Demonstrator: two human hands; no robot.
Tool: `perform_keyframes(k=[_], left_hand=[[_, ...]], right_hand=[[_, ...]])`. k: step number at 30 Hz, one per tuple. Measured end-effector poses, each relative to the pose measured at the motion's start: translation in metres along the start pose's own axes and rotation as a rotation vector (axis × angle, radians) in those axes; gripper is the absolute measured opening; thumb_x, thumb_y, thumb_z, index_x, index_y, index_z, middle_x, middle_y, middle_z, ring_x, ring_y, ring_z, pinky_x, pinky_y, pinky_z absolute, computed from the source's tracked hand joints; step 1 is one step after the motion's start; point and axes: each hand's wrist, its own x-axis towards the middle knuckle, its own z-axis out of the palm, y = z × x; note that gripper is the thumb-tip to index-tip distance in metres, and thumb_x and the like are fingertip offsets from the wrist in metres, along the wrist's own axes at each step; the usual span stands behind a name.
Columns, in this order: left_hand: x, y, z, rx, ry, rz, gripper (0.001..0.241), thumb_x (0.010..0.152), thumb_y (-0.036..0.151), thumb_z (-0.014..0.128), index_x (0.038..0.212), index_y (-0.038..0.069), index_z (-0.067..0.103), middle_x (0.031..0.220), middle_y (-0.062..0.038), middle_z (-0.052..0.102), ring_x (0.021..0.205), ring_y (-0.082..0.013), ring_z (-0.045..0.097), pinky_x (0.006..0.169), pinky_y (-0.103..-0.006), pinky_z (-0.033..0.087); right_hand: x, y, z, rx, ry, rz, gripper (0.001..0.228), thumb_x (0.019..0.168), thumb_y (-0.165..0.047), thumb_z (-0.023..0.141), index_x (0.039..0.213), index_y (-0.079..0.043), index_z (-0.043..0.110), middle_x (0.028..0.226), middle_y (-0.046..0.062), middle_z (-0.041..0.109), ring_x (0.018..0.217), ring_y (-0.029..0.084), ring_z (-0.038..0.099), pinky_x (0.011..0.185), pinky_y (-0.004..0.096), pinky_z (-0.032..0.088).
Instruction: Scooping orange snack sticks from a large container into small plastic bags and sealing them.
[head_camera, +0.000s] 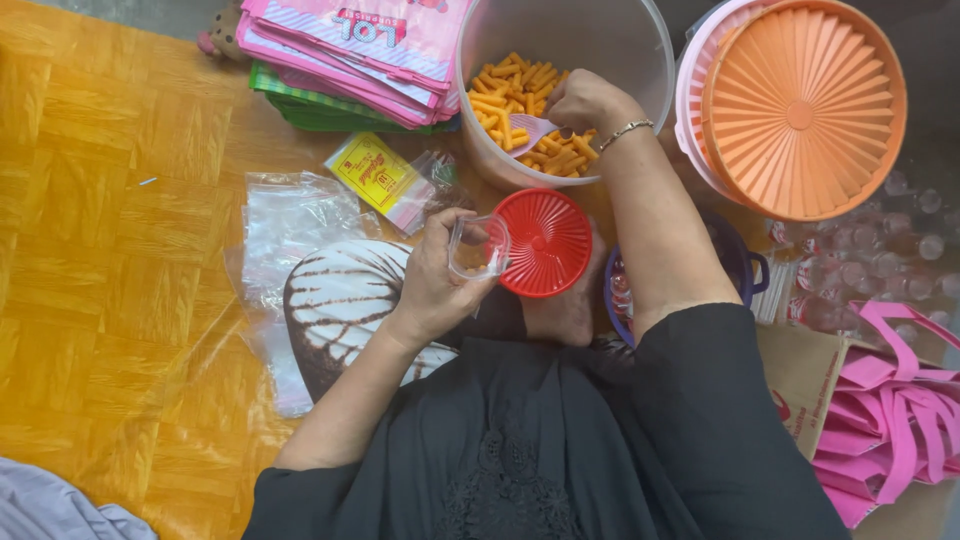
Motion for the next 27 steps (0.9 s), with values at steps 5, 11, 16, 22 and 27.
perform_keyframes(k=[5, 11, 16, 22, 27], left_hand=[[0.002, 0.006, 0.001, 0.003, -0.012, 0.007, 0.054, 0.064, 0.011, 0.068, 0.108, 0.001, 0.038, 0.086, -0.008, 0.055, 0.075, -0.0178, 0.059, 0.067, -0.0264, 0.047], [0.003, 0.007, -0.003, 0.011, -0.007, -0.004, 0.055, 0.063, 0.010, 0.068, 0.107, 0.002, 0.037, 0.085, -0.008, 0.055, 0.074, -0.0178, 0.058, 0.066, -0.0274, 0.047], [0.004, 0.008, -0.007, 0.005, -0.005, -0.029, 0.054, 0.065, 0.011, 0.067, 0.108, 0.002, 0.037, 0.086, -0.009, 0.056, 0.075, -0.0181, 0.058, 0.067, -0.0275, 0.047], [0.009, 0.005, -0.010, 0.024, 0.036, -0.019, 0.057, 0.064, 0.011, 0.071, 0.108, 0.004, 0.036, 0.085, -0.007, 0.056, 0.075, -0.0173, 0.059, 0.065, -0.0268, 0.048], [0.016, 0.011, -0.011, -0.006, 0.036, 0.012, 0.053, 0.065, 0.007, 0.068, 0.108, 0.004, 0.036, 0.086, -0.007, 0.054, 0.078, -0.0167, 0.057, 0.068, -0.0265, 0.047]], right_hand=[[-0.007, -0.010, -0.001, -0.008, -0.042, -0.021, 0.034, 0.063, -0.001, 0.044, 0.087, -0.008, 0.067, 0.064, 0.005, 0.060, 0.057, 0.013, 0.053, 0.054, 0.027, 0.043], [-0.010, -0.003, -0.009, 0.105, -0.008, -0.064, 0.026, 0.065, -0.011, 0.051, 0.085, -0.007, 0.067, 0.063, 0.005, 0.060, 0.057, 0.012, 0.053, 0.053, 0.024, 0.043], [-0.003, 0.005, -0.008, 0.230, 0.052, -0.125, 0.019, 0.067, -0.013, 0.052, 0.079, -0.007, 0.066, 0.059, 0.002, 0.057, 0.055, 0.010, 0.049, 0.053, 0.021, 0.040], [-0.016, -0.001, -0.009, 0.142, 0.368, -0.101, 0.021, 0.068, -0.009, 0.053, 0.083, -0.004, 0.067, 0.072, 0.009, 0.063, 0.065, 0.017, 0.060, 0.061, 0.029, 0.049], [-0.016, 0.017, -0.009, 0.203, 0.627, -0.294, 0.025, 0.066, -0.011, 0.047, 0.079, -0.004, 0.067, 0.067, 0.007, 0.062, 0.057, 0.017, 0.057, 0.053, 0.028, 0.047]])
